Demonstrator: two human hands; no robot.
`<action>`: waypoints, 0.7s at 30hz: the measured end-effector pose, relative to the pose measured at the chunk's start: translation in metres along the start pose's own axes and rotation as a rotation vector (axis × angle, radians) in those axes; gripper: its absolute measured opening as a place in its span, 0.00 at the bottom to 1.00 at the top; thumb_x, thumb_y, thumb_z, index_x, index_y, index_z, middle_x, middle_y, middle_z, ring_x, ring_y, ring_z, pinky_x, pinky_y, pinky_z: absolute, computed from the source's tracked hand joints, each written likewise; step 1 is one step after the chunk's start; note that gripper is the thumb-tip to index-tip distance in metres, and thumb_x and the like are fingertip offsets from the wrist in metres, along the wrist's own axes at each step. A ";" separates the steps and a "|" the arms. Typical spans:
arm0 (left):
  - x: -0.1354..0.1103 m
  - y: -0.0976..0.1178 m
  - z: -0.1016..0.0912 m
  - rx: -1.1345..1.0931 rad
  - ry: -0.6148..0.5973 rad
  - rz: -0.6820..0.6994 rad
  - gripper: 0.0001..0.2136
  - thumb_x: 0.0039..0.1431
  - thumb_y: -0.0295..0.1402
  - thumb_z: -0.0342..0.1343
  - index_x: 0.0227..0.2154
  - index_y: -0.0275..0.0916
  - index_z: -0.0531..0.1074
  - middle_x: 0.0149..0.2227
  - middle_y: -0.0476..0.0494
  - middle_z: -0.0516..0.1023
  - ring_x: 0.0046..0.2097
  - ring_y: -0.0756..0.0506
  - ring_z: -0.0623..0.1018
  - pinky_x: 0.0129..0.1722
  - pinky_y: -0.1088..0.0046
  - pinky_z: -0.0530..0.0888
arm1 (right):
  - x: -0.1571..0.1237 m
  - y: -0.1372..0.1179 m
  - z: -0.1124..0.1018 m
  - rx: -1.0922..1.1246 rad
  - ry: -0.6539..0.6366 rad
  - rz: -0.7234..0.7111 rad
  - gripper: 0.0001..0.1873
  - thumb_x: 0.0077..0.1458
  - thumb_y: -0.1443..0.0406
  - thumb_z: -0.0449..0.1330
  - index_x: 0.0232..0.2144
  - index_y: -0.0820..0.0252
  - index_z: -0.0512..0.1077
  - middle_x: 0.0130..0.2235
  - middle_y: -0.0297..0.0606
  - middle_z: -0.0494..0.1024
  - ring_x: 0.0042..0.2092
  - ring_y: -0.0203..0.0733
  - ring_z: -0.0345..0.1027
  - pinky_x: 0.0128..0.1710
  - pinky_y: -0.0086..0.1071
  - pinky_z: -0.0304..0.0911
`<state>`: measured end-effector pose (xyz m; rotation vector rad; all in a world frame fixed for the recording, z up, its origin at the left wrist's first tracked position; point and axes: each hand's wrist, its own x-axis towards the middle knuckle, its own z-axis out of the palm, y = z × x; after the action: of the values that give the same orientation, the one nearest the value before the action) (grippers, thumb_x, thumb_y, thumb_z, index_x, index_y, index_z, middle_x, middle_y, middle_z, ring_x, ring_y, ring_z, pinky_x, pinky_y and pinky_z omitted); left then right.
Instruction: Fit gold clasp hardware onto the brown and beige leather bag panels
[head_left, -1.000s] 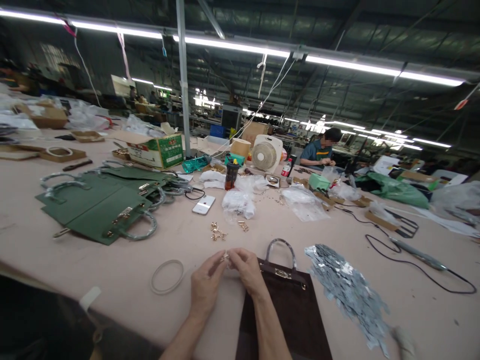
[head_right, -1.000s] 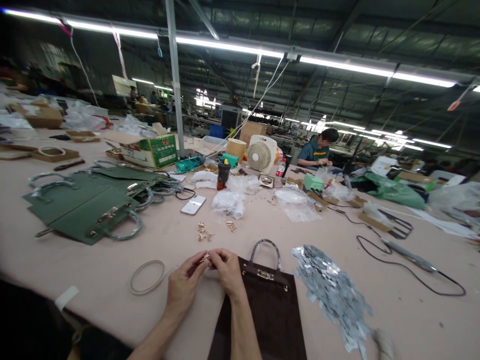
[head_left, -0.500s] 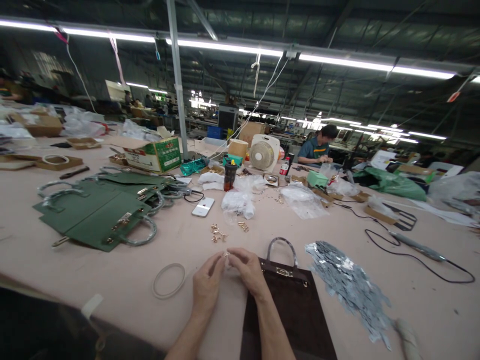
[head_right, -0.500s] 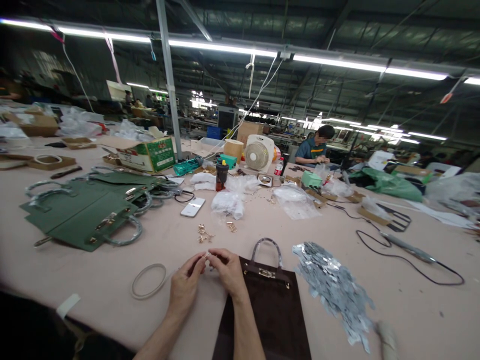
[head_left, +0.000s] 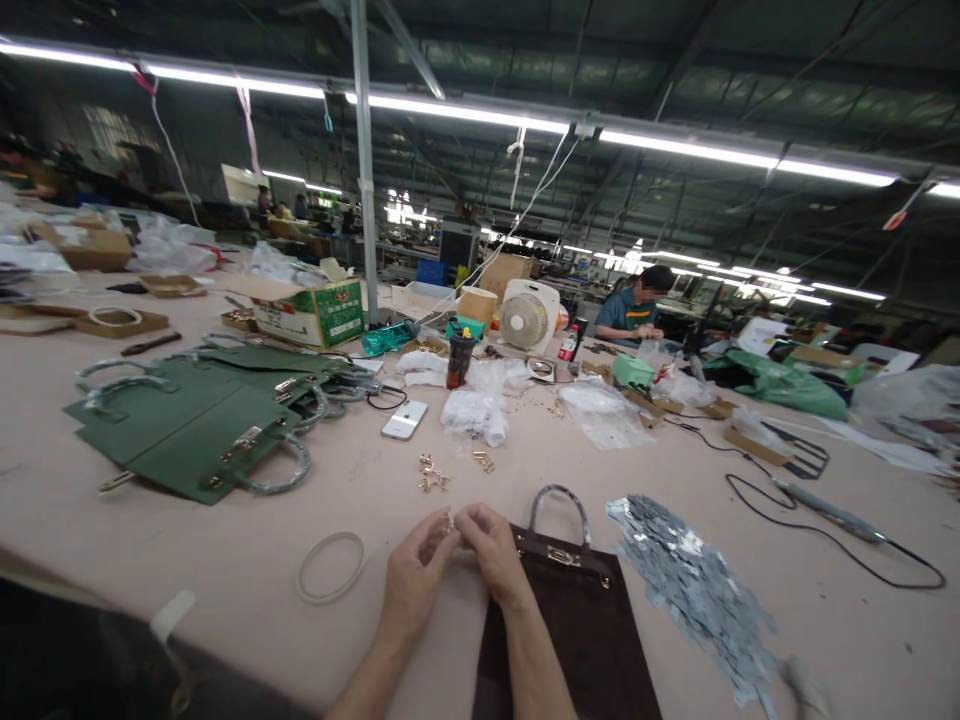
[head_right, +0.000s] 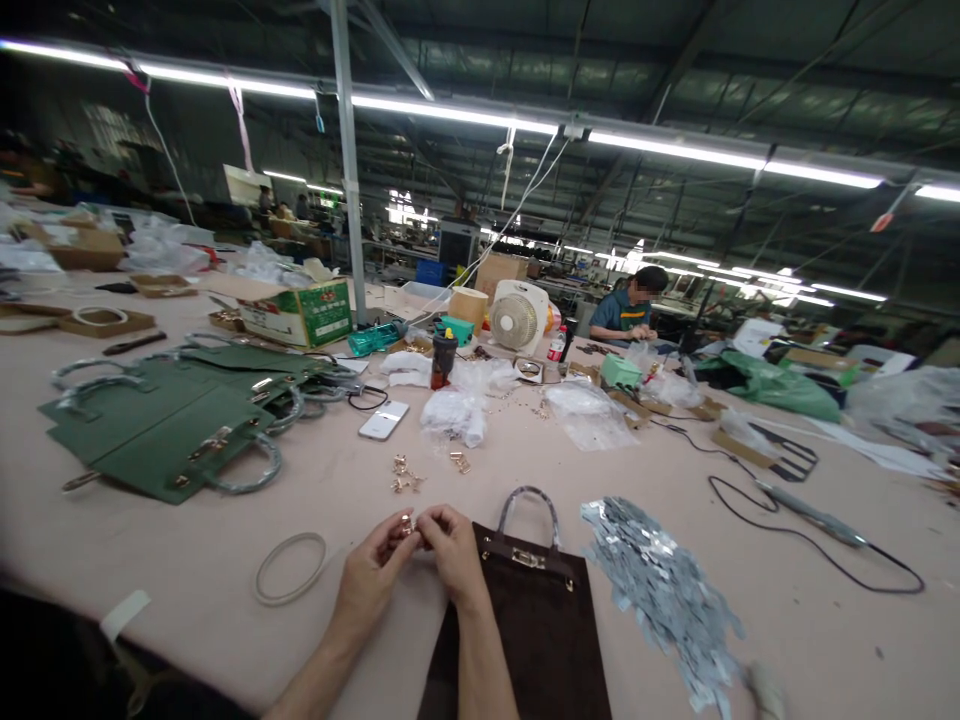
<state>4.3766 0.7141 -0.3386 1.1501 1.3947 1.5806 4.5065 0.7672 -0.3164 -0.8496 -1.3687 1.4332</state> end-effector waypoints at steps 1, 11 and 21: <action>0.000 0.000 0.000 0.006 0.002 -0.004 0.25 0.57 0.48 0.65 0.53 0.39 0.77 0.47 0.40 0.84 0.46 0.41 0.84 0.50 0.63 0.80 | 0.000 0.000 0.000 0.017 -0.004 0.015 0.17 0.57 0.52 0.68 0.30 0.61 0.77 0.28 0.32 0.75 0.31 0.35 0.65 0.33 0.28 0.62; 0.001 -0.001 -0.001 0.086 0.041 0.065 0.22 0.59 0.49 0.63 0.51 0.41 0.78 0.49 0.40 0.83 0.48 0.39 0.82 0.54 0.60 0.78 | -0.003 -0.007 -0.002 0.035 -0.048 0.031 0.18 0.54 0.52 0.70 0.38 0.59 0.83 0.36 0.38 0.81 0.37 0.40 0.71 0.40 0.32 0.66; -0.001 0.004 0.000 0.098 -0.046 0.224 0.18 0.67 0.45 0.55 0.54 0.44 0.77 0.56 0.41 0.78 0.57 0.41 0.77 0.58 0.63 0.74 | -0.008 -0.004 -0.007 0.407 -0.161 0.220 0.19 0.49 0.54 0.75 0.35 0.62 0.79 0.27 0.32 0.74 0.29 0.32 0.65 0.33 0.27 0.62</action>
<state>4.3767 0.7127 -0.3346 1.4347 1.3644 1.6424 4.5164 0.7620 -0.3140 -0.6403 -1.0638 1.9044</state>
